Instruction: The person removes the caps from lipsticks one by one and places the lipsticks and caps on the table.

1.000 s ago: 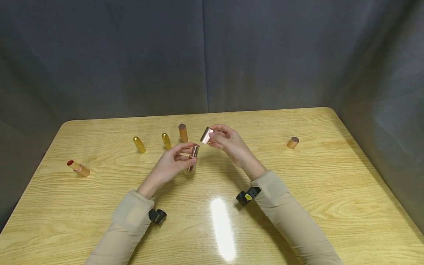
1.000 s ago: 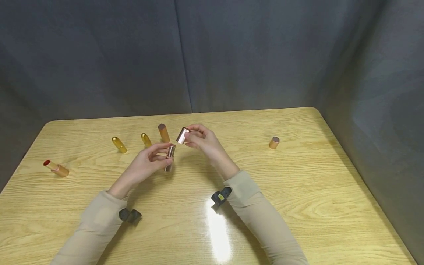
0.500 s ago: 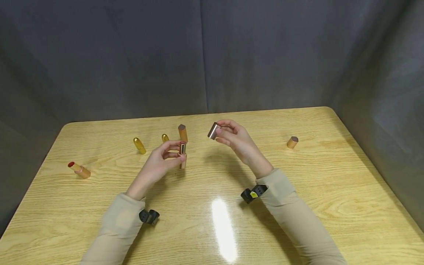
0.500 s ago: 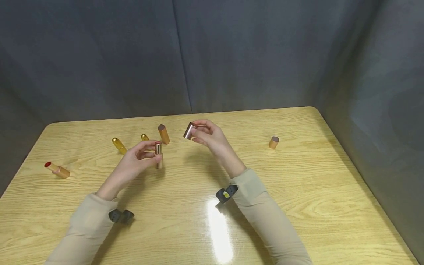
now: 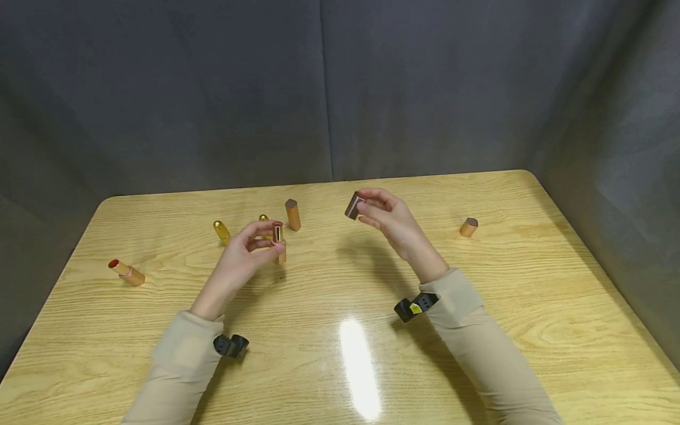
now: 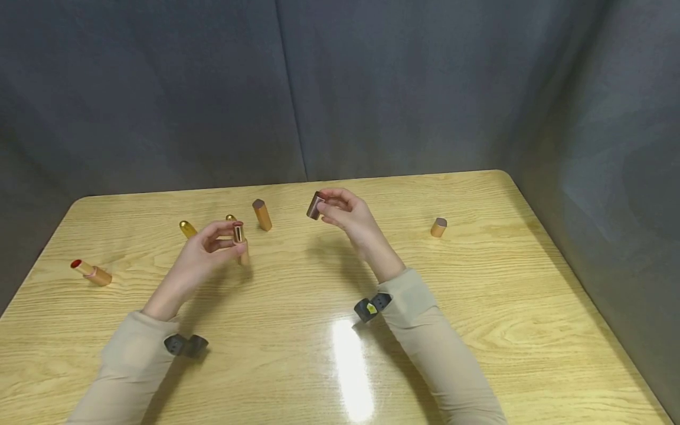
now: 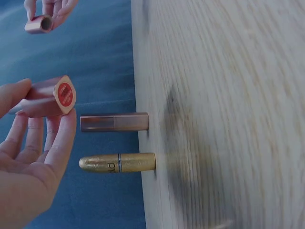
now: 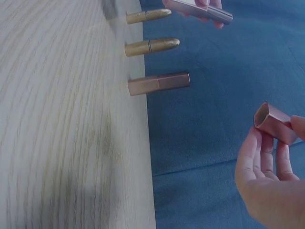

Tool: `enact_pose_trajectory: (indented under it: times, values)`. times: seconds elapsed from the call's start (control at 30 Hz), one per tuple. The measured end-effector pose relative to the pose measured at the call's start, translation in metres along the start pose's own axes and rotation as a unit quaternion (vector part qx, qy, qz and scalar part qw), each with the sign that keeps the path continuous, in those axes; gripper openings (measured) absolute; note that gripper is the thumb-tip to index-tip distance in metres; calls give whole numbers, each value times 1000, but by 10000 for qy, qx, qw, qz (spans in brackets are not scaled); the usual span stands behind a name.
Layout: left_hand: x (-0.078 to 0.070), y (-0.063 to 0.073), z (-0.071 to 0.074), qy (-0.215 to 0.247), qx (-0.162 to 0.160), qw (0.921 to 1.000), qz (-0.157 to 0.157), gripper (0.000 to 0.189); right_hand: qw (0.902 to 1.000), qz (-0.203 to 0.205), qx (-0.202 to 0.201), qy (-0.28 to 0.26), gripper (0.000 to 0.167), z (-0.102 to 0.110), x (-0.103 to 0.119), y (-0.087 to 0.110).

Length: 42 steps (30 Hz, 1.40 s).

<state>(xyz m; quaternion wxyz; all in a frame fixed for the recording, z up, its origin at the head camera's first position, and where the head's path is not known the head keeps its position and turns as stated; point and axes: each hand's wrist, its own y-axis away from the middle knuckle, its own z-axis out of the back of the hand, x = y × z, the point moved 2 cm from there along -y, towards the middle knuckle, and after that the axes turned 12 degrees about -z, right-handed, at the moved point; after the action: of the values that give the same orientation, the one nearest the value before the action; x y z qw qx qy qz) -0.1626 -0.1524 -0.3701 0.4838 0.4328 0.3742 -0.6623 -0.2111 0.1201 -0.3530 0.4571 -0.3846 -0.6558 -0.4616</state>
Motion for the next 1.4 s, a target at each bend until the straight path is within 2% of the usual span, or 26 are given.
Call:
enact_pose_trajectory:
  times: [0.2,0.4,0.63,0.93,1.2,1.4]
  values:
    - [-1,3,9,44,-211,9997,95,53,9999,83,-78,96,26,7,1,0]
    - [-1,6,18,-6,-424,9989,188,54,9994,129,-125,282,25,16,1,1]
    - [0,10,28,-158,-589,9981,128,56,9994,143,-126,276,25,23,3,3]
    - [5,18,47,-235,-812,9963,130,57,9981,97,-208,580,24,32,5,5]
    - [11,25,63,-187,-1111,9936,-61,52,9967,16,-324,747,25,40,5,8]
    - [16,30,74,-535,-1232,9909,-89,56,9940,48,-405,1018,24,49,5,10]
